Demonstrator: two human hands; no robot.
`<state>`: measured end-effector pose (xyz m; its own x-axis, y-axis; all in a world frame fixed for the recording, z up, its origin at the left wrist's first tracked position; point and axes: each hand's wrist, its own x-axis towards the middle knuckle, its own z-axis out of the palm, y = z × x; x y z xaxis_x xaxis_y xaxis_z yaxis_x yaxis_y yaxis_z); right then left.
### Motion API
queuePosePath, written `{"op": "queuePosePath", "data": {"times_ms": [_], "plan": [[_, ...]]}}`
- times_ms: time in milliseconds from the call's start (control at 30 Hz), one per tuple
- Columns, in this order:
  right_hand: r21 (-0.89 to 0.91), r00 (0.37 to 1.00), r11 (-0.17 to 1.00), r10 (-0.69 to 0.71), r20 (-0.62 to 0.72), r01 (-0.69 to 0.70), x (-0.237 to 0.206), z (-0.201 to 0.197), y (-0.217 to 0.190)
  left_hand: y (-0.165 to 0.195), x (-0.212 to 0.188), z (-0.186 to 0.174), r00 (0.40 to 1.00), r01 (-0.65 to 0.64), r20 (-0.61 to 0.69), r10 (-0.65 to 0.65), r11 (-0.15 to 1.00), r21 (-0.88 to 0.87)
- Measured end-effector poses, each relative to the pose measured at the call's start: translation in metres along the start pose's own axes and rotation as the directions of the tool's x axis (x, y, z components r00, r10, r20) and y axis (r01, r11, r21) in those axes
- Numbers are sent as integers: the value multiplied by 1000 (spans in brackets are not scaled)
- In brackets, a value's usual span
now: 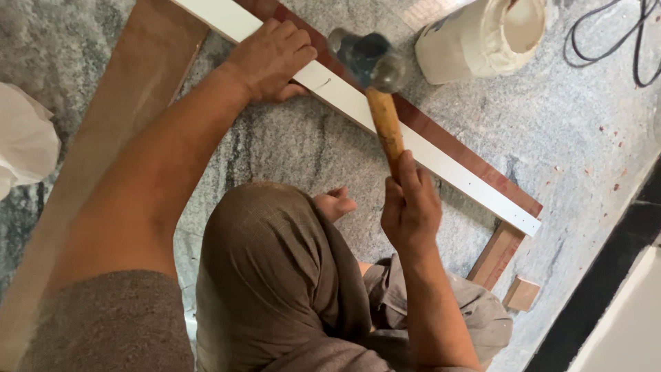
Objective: The person positions wooden slats to form a frame on the floor, applies glue from a bottle to the joints, and hammers nails into the wood to secure the pieces together.
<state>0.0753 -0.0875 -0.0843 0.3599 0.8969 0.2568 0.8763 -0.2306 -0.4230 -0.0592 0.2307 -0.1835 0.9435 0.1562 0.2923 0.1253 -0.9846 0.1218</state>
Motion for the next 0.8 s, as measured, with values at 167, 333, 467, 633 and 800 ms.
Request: {"op": "queuePosePath", "data": {"times_ms": [167,333,467,633,800], "plan": [[-231,965,966,162,207,-113,16,23,10,-1,15,-14,997,25,71,-21,999,-47],[40,997,996,76,11,-76,-8,3,26,2,11,-4,999,-6,44,4,999,34],[462,958,886,98,-269,39,-22,12,34,0,-3,9,997,-24,-79,24,1000,5],[0,982,990,139,129,-141,7,28,18,-4,11,-8,999,-26,-46,22,994,-104],[159,990,980,129,-53,-119,0,-5,6,4,14,-18,998,22,57,-17,996,-87]]}}
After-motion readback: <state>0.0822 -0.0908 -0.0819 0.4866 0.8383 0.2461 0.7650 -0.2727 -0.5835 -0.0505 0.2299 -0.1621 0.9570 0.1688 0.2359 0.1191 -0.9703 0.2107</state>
